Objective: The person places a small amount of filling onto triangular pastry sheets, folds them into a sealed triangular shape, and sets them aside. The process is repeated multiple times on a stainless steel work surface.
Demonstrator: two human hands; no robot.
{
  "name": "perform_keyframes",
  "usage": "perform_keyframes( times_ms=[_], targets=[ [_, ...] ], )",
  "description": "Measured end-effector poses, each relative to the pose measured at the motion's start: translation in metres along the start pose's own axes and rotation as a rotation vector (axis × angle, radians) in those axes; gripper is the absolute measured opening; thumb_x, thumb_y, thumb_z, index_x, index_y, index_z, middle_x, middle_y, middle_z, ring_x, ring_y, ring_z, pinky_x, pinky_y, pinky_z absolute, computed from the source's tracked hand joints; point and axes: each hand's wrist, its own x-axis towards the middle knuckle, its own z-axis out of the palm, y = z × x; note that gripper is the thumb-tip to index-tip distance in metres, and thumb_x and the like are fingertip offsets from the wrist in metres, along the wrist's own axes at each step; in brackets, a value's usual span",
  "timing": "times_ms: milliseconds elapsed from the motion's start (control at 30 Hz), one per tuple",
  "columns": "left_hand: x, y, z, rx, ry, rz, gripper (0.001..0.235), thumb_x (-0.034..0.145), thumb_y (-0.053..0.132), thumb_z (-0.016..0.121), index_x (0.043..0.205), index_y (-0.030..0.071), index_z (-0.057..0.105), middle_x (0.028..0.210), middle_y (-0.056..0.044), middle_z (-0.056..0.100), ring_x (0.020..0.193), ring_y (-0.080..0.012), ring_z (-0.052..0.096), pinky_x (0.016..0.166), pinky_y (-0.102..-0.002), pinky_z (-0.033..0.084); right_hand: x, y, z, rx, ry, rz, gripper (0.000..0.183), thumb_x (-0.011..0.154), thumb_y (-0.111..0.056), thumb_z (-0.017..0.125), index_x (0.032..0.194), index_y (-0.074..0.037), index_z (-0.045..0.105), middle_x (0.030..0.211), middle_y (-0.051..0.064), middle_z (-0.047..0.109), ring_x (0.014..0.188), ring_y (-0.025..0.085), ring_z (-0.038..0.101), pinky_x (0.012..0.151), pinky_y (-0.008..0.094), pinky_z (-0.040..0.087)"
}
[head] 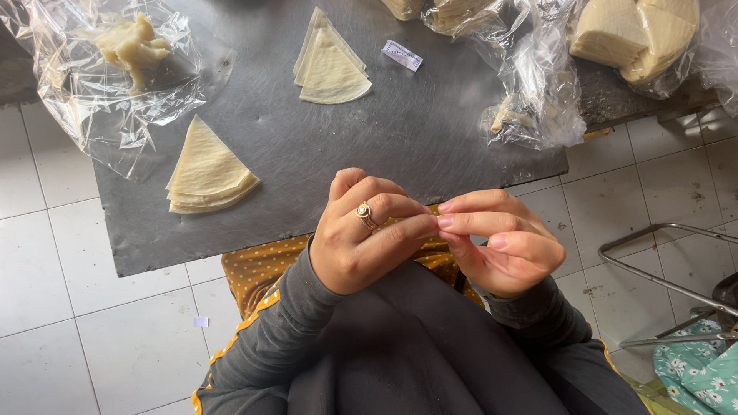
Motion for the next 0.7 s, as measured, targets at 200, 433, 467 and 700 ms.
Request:
perform_keyframes(
  times_ms=[200,433,467,700],
  targets=[
    [-0.005,0.003,0.004,-0.035,0.009,-0.117,0.033,0.085,0.019,0.089,0.112,0.013,0.07,0.101,0.003,0.066,0.094,-0.0172,0.065,0.086,-0.036,0.044,-0.015,-0.008,0.003,0.23,0.036,0.271,0.048,0.099,-0.003,0.064,0.131,-0.016,0.031,0.107,0.021,0.069,0.093,0.028,0.074,0.087,0.041,0.065],
    [-0.01,0.0,0.014,-0.048,0.003,-0.156,0.04,0.081,0.023,0.09,0.114,0.013,0.07,0.099,0.003,0.065,0.094,-0.0183,0.064,0.087,-0.037,0.045,-0.036,-0.007,-0.006,0.517,0.118,0.674,0.055,0.104,-0.003,0.07,0.141,-0.015,0.031,0.108,0.02,0.068,0.093,0.019,0.072,0.086,0.032,0.063],
    [-0.011,-0.001,0.014,-0.075,-0.01,-0.154,0.039,0.08,0.022,0.089,0.113,0.014,0.069,0.099,0.003,0.066,0.094,-0.0182,0.064,0.087,-0.037,0.044,-0.038,-0.007,-0.007,0.588,0.148,0.746,0.055,0.104,-0.002,0.07,0.141,-0.014,0.031,0.107,0.02,0.068,0.091,0.018,0.072,0.084,0.031,0.063],
    [-0.015,-0.003,0.027,-0.093,-0.058,-0.225,0.032,0.085,0.019,0.089,0.11,0.018,0.068,0.099,0.006,0.066,0.093,-0.0166,0.062,0.088,-0.035,0.044,-0.044,-0.004,-0.011,0.594,0.117,0.788,0.058,0.101,-0.002,0.071,0.141,-0.013,0.03,0.12,0.022,0.066,0.109,0.022,0.072,0.097,0.033,0.061]
  ],
)
